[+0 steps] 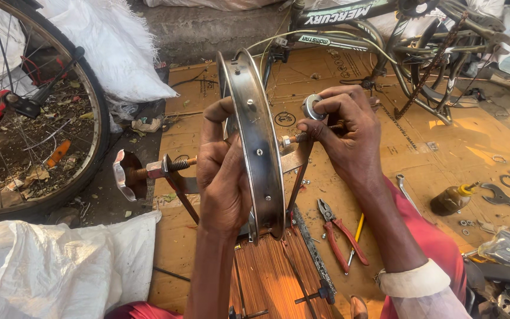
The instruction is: The person mounts a bicycle wheel onto a truing stand, spins it to check alignment, and uses pliers to adjust the spokes. They repeatedly spin the wheel to test the truing and make further adjustments.
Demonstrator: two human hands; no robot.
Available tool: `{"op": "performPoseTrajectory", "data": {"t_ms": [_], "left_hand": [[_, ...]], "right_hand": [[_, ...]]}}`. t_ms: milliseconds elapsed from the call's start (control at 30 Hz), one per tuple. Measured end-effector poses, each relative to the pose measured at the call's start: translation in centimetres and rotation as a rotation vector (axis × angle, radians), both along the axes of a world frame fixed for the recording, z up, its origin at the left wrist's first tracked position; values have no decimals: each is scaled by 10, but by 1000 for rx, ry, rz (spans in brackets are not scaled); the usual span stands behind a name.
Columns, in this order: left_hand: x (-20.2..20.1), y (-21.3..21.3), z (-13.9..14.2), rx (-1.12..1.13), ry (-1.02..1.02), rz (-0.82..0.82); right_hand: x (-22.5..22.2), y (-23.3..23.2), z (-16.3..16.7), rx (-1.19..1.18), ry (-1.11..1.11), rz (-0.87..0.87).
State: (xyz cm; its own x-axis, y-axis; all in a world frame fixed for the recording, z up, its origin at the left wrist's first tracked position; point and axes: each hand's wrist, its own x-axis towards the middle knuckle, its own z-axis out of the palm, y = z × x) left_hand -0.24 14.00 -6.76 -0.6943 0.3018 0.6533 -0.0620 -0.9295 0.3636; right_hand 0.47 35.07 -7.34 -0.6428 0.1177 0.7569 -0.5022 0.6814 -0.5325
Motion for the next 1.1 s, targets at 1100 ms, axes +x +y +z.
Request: {"op": "performPoseTrajectory", "data": {"t_ms": [1100], "left_hand": [[4,-3,4,-189,-153,93]], "right_hand": [[1,-4,0,-53,-26,4]]}}
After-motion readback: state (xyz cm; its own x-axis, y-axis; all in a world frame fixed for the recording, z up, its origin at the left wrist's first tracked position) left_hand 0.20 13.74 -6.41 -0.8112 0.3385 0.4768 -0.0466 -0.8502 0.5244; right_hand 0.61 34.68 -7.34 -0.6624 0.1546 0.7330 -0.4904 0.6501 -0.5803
